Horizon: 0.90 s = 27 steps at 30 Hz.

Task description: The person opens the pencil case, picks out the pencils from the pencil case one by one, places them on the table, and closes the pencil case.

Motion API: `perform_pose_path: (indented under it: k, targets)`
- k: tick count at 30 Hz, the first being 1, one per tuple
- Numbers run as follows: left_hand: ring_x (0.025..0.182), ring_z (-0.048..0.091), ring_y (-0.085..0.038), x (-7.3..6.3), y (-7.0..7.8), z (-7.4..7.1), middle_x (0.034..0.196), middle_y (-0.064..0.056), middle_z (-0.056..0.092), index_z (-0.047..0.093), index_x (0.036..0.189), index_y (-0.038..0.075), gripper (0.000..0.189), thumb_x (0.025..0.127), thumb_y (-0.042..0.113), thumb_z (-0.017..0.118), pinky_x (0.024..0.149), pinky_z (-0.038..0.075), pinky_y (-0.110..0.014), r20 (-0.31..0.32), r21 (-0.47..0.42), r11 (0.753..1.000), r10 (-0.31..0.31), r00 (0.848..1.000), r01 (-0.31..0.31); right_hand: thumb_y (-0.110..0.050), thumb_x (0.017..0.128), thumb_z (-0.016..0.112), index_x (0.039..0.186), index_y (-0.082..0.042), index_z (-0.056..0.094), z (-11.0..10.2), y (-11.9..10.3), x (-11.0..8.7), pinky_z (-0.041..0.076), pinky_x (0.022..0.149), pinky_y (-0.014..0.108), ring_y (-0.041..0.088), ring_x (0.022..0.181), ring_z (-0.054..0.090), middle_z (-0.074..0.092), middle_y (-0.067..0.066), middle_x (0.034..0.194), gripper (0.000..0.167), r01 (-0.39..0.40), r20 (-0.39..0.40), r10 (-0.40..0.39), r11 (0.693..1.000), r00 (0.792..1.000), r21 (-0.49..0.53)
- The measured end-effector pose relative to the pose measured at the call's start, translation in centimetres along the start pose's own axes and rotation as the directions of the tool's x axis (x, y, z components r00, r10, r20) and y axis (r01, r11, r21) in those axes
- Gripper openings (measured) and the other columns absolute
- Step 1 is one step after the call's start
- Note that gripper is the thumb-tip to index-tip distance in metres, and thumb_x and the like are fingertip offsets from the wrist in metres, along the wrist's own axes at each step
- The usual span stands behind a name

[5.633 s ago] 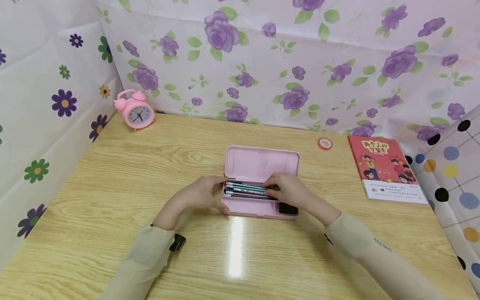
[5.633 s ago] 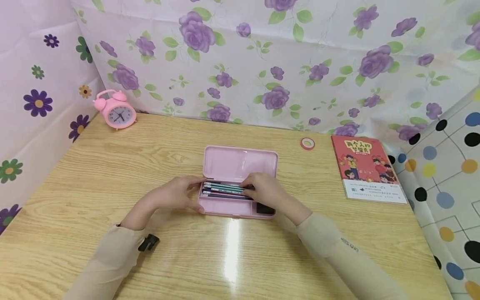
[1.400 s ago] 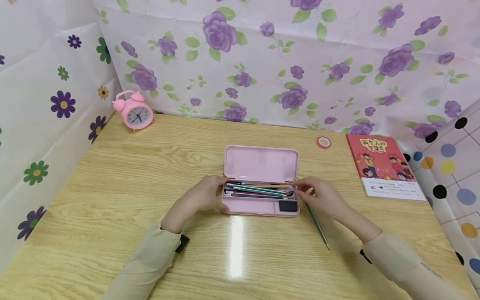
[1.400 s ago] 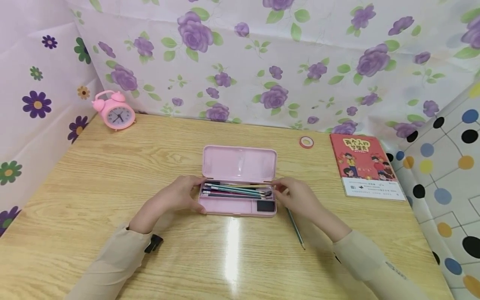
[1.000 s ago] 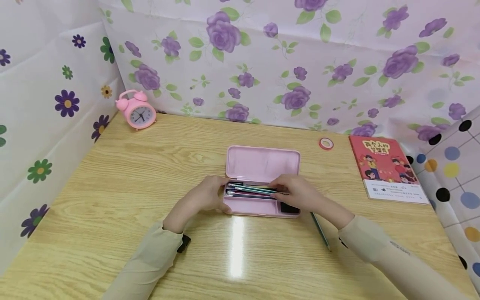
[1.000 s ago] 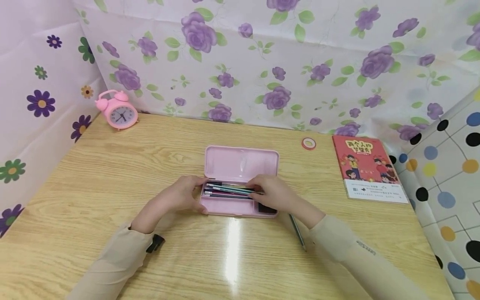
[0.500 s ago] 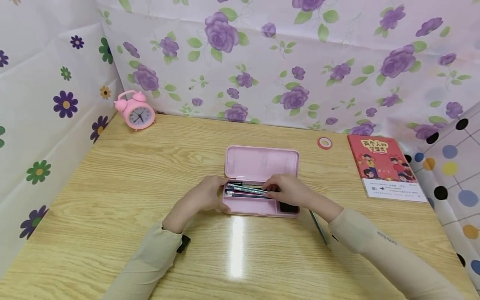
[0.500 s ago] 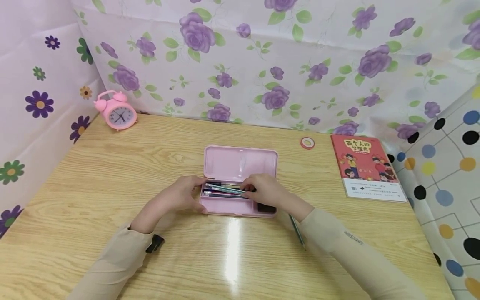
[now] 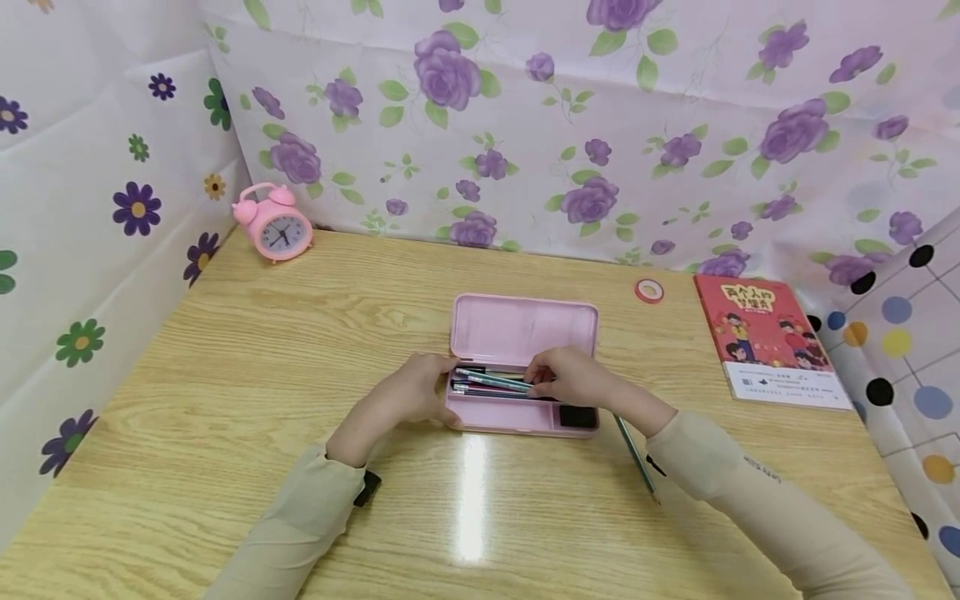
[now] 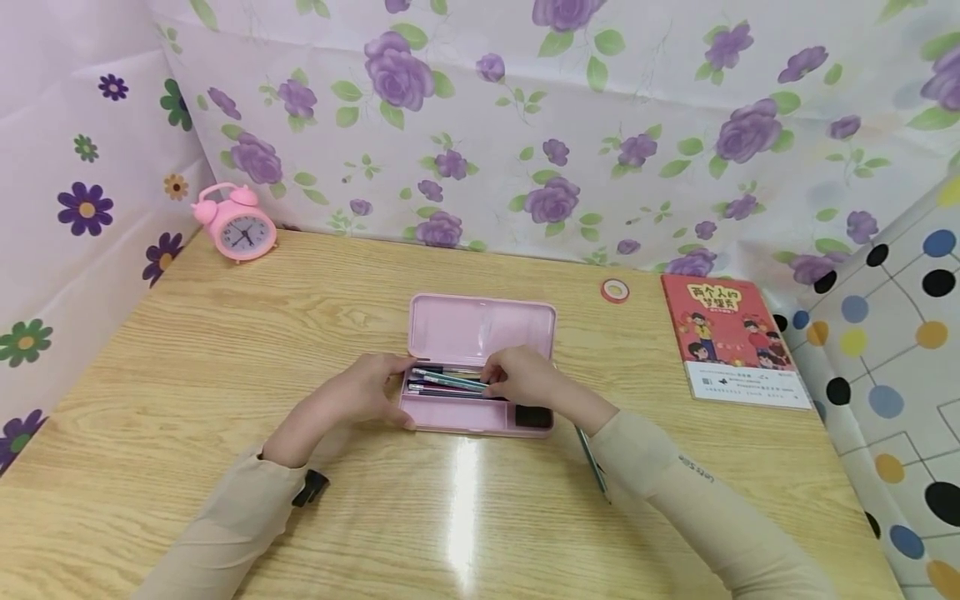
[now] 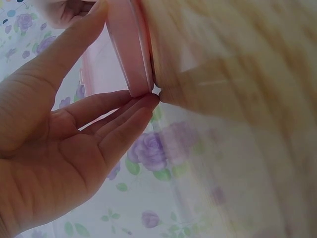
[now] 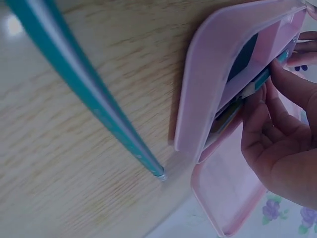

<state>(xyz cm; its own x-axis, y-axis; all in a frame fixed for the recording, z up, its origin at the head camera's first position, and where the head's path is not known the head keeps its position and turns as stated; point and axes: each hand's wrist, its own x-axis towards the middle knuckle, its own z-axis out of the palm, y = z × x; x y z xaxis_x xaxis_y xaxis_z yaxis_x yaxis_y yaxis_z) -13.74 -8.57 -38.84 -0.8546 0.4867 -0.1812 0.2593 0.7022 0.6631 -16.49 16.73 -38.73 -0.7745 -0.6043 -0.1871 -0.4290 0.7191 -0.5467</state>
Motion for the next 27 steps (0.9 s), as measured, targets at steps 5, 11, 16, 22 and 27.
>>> perform_pose_path:
  k: [5,11,16,22,27]
  targets:
    - [0.111,0.054,-0.025,0.0,0.0,0.1,0.118,-0.013,0.062,0.056,0.125,-0.003,0.078,0.057,0.018,0.089,0.101,0.042,-0.039,-0.008,0.002,1.0,0.013,1.0,-0.013,-0.013,0.082,0.07,0.088,-0.005,0.068,-0.2,-0.3,0.0,0.047,0.066,0.022,0.008,0.07,0.053,0.063,-0.003,0.076,0.01,-0.025,0.018,0.025,1.0,1.0,-0.013]
    - [0.114,0.053,-0.027,0.1,0.1,0.0,0.121,-0.015,0.06,0.054,0.127,-0.004,0.082,0.057,0.018,0.089,0.103,0.04,-0.04,-0.004,0.002,1.0,0.007,1.0,-0.007,-0.013,0.083,0.07,0.089,-0.005,0.07,-0.2,-0.4,-0.1,0.049,0.067,0.024,0.009,0.072,0.055,0.066,-0.001,0.079,0.01,0.009,0.004,-0.008,0.998,1.0,-0.059]
    - [0.111,0.054,-0.025,0.0,0.1,0.0,0.118,-0.013,0.062,0.056,0.124,-0.002,0.078,0.057,0.018,0.089,0.101,0.042,-0.04,-0.006,0.003,1.0,0.021,1.0,-0.021,-0.011,0.083,0.069,0.088,-0.007,0.073,0.3,-0.3,-0.5,0.053,0.07,0.027,0.009,0.075,0.062,0.069,-0.001,0.081,0.008,0.148,-0.068,-0.168,0.961,0.984,-0.233]
    - [0.116,0.052,-0.029,0.0,0.1,-0.1,0.124,-0.018,0.058,0.052,0.129,-0.005,0.084,0.057,0.02,0.089,0.104,0.039,-0.041,-0.002,0.008,1.0,-0.001,1.0,0.001,-0.011,0.085,0.066,0.084,-0.009,0.073,0.7,-0.4,-0.9,0.052,0.061,0.027,0.009,0.067,0.059,0.062,-0.003,0.073,0.006,0.264,-0.101,-0.342,0.854,0.934,-0.448]
    - [0.117,0.052,-0.029,-0.1,0.1,0.0,0.124,-0.017,0.059,0.052,0.13,-0.003,0.083,0.058,0.02,0.088,0.104,0.039,-0.042,0.004,-0.001,1.0,-0.014,1.0,0.014,-0.009,0.084,0.067,0.086,-0.007,0.072,0.4,-0.1,-1.0,0.054,0.066,0.027,0.011,0.073,0.063,0.065,-0.001,0.078,0.006,0.288,-0.114,-0.37,0.853,0.922,-0.436]
